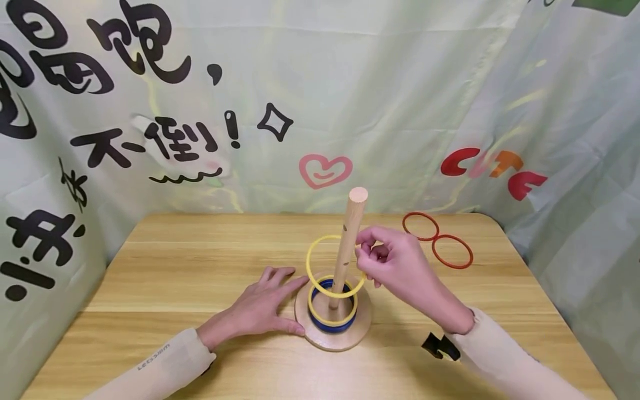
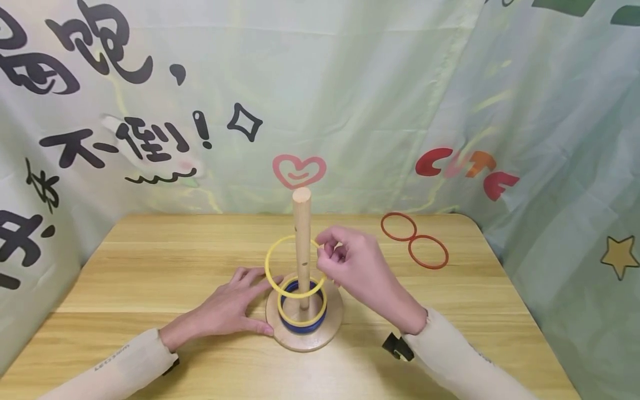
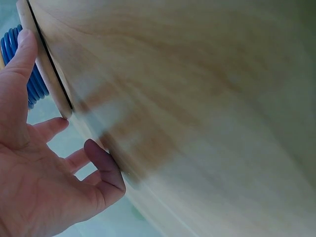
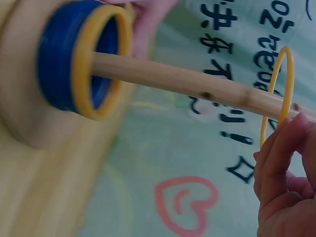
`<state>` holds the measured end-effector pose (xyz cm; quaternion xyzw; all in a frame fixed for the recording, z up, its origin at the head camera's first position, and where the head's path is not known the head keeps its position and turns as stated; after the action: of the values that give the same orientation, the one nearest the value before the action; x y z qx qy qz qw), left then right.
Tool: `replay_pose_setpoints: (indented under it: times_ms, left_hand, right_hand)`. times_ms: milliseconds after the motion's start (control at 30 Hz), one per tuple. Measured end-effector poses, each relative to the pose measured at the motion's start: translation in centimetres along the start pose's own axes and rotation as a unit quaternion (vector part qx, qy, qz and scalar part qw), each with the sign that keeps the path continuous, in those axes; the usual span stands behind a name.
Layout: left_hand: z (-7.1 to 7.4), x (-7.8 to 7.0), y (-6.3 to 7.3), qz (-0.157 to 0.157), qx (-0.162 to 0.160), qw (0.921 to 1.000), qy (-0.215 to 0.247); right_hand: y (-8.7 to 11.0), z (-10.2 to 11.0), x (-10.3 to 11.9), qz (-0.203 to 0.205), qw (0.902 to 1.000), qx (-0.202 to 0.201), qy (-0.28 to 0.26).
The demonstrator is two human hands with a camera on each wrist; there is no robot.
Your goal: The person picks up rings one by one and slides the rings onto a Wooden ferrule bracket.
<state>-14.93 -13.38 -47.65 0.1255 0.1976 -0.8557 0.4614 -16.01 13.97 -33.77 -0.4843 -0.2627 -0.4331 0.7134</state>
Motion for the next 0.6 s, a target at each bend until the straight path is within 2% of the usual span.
replay_pose_setpoints:
  times_ms: [200,333,600]
  left_hand:
    - [0.0,-0.1,-0.1,0.002,-0.003,1.0,0.0]
    - [-0.1,0.0,-0.1,0.005,-0.001,1.0,-0.003]
    - [0.1,-0.2,-0.1,0.002,-0.004,0.9999,0.009]
  right_hand:
    - [1.4,-1.7,-3.0,-0.025,0.9993,0.028,0.006]
    - [2.3,-2.6,-4.7,-0.027,0.9988,0.04,0.008]
    - [3.7,-4.1,-6.7,-0.036,0.9971,0.064,0.019]
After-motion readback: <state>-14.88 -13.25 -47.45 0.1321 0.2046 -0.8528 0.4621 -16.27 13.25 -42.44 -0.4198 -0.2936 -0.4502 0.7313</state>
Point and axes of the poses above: each hand's wrist, its own y-axis away from the middle knuckle, its own z-axis out of the back of the hand, x = y × z, the point moved 4 cm from there along -y, towards the middle knuckle, and after that the axes turned 13 degrees about -x, right-handed, at the moved point
